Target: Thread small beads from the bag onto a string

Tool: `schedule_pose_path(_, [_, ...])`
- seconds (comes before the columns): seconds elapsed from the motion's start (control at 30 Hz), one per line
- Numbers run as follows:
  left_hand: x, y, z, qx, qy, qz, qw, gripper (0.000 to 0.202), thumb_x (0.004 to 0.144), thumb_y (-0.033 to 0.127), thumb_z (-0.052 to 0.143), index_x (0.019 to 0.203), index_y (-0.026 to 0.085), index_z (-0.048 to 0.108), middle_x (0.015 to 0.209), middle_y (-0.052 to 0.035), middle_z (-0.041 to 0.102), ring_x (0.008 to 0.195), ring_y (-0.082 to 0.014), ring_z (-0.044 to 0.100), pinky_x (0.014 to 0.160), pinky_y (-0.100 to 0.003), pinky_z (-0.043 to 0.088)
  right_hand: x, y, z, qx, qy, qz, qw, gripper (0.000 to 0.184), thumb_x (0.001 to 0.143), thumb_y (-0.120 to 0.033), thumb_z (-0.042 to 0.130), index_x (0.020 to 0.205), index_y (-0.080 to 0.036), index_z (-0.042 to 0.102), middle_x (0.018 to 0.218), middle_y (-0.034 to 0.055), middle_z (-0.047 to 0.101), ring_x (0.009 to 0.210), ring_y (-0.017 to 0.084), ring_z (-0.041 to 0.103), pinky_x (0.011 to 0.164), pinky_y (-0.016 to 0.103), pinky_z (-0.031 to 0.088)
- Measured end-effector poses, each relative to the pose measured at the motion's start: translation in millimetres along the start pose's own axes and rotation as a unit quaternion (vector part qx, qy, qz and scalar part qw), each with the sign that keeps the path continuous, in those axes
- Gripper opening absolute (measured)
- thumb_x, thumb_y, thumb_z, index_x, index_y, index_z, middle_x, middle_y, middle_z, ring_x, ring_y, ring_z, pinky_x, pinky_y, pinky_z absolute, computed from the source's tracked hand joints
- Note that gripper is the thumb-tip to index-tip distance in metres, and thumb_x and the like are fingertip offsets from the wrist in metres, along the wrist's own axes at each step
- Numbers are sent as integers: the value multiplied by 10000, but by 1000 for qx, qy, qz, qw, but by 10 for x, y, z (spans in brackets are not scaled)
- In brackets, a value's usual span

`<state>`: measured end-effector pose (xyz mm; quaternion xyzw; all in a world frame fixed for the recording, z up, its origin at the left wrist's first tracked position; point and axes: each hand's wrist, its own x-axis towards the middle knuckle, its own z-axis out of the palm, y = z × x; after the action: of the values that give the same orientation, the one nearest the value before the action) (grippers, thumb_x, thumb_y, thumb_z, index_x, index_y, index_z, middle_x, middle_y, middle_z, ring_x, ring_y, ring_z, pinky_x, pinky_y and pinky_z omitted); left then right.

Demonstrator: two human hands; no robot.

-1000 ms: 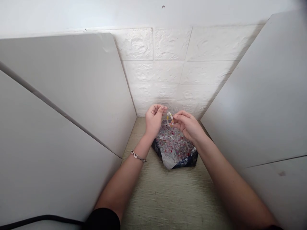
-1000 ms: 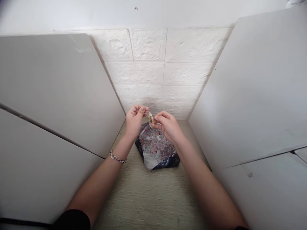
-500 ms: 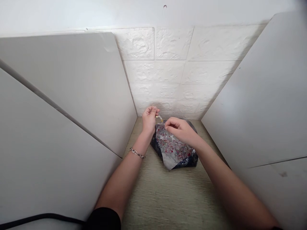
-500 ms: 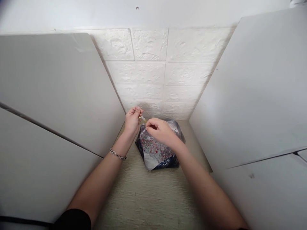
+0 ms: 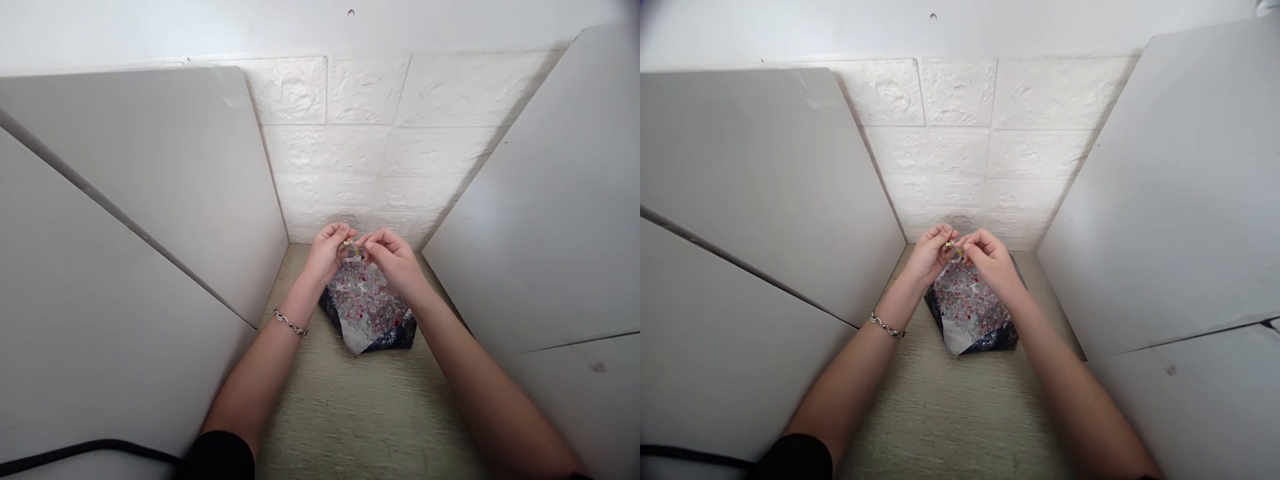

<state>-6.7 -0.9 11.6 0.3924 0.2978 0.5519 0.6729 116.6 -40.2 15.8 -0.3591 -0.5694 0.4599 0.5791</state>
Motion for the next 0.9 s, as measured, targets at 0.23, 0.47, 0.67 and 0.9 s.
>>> schedule_pose_path(0.23, [-99, 55, 96, -20, -108, -12, 994, 201, 672, 275, 661, 691, 139, 514, 673, 21, 573, 559, -33, 482, 527, -153, 383, 42, -65, -43, 163, 111, 39, 980, 92, 643, -167, 604, 582, -161, 536, 777, -16, 608, 524, 36, 461, 512, 180, 402])
schedule_pose_path(0.47, [-125, 80, 135, -119, -110, -10, 987, 146, 728, 208, 609, 725, 143, 478, 784, 4, 607, 548, -8, 483, 521, -122, 383, 9, -162, -35, 274, 60, 51, 958, 137, 679, -141, 556, 590, -169, 455, 771, -4, 650, 504, 39, 471, 466, 156, 389])
schedule_pose_path(0.67, [-109, 74, 129, -85, -117, 16, 989, 141, 746, 213, 588, 732, 158, 459, 582, 49, 501, 508, -20, 449, 499, -116, 368, -16, -175, 39, 210, 24, 31, 977, 127, 694, -182, 570, 616, -170, 470, 646, -36, 569, 531, 43, 472, 505, 167, 383])
schedule_pose_path(0.9, [13, 99, -54, -25, -70, 47, 996, 154, 737, 207, 587, 721, 155, 443, 567, 56, 493, 478, -5, 424, 483, -89, 352, -6, -97, 36, 105, 2, 19, 994, 151, 714, -237, 564, 629, -178, 454, 637, -44, 542, 536, 50, 451, 530, 198, 363])
